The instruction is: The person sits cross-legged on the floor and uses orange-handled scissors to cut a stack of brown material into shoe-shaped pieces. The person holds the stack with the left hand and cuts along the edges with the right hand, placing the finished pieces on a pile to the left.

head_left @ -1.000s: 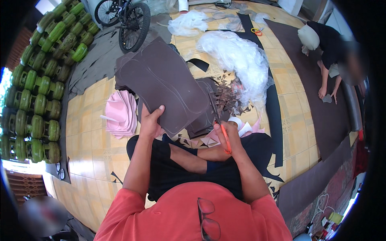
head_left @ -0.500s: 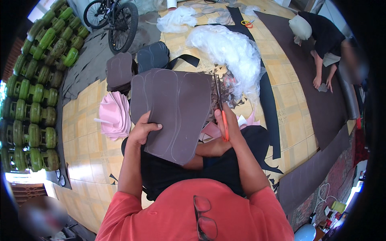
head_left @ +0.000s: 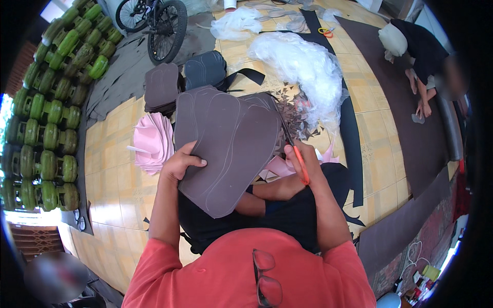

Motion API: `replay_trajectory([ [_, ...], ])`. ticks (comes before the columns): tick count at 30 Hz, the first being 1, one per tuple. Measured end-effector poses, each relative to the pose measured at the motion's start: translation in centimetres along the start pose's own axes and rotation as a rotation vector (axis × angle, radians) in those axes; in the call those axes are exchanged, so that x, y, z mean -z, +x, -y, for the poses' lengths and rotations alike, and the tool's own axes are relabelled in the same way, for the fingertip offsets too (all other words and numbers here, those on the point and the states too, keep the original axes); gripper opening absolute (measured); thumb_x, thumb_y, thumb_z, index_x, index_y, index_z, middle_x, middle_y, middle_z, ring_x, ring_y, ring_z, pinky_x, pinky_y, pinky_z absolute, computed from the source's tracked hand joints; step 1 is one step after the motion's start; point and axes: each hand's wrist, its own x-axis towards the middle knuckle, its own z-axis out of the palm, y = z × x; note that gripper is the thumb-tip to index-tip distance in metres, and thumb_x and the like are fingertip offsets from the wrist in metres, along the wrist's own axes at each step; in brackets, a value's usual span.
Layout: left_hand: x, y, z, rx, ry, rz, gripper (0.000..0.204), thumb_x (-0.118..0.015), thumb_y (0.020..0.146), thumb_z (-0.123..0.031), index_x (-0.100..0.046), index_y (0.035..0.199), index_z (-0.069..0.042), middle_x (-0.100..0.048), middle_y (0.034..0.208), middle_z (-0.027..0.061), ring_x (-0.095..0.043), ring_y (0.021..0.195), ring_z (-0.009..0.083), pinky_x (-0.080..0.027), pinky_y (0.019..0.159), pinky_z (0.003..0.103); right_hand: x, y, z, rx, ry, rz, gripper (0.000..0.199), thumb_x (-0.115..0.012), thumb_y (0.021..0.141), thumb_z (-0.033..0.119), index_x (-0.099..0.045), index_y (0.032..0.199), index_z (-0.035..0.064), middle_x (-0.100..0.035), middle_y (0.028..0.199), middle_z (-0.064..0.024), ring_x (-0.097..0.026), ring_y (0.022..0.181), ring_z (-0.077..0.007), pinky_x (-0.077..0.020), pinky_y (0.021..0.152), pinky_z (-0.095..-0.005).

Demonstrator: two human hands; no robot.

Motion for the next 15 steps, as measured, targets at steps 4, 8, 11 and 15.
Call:
replay_trajectory([
  [4,-0.8,-0.3,-0.3,0.039,0.049,0.069,0.058,-0.067,0.069,-0.008,-0.058,0.125,0.002,-0.064,0.114,0.0088,-0.057,0.106,0.0199,-0.041,0.097,0.029,-0.2,0.0,-2.2,-0.17,0.389,0.016,0.03,-0.057,0.095,0.032,-0.06,0.089,0.0028,-0.054,0.064,-0.0021,-0.05,0.06,-0.0109,-0.0425,0.057,-0.0284],
  [8,1.6,0.4,4.6,0.082,-0.132,0.043,0.059,-0.07,0.082,-0.024,-0.052,0.132,0.001,-0.059,0.125,0.0099,-0.055,0.111,0.0206,-0.04,0.1,0.033,-1.5,0.6,-1.7,-0.157,0.854,-0.038,0.025,-0.058,0.089,0.016,-0.054,0.11,0.0027,-0.061,0.086,-0.005,-0.059,0.075,-0.0128,-0.0477,0.064,-0.0266],
  [11,0.7,1.5,5.4,0.148,-0.646,0.083,0.058,-0.063,0.09,-0.033,-0.049,0.133,0.002,-0.057,0.126,0.0095,-0.053,0.115,0.0223,-0.041,0.1,0.037,-2.7,0.8,-1.8,-0.154,0.986,-0.149,0.022,-0.054,0.085,0.009,-0.052,0.105,0.0014,-0.061,0.093,-0.008,-0.06,0.084,-0.0153,-0.0498,0.067,-0.0249],
  [15,-6.5,0.4,4.6,-0.336,-0.087,0.05,0.045,-0.061,0.092,-0.02,-0.049,0.13,0.0,-0.056,0.125,0.0098,-0.053,0.116,0.0248,-0.042,0.1,0.039,-5.2,-0.3,-0.7,-0.183,1.013,-0.226,0.017,-0.054,0.086,0.009,-0.051,0.099,-0.0005,-0.06,0.091,-0.0098,-0.065,0.083,-0.0172,-0.0545,0.059,-0.0293],
])
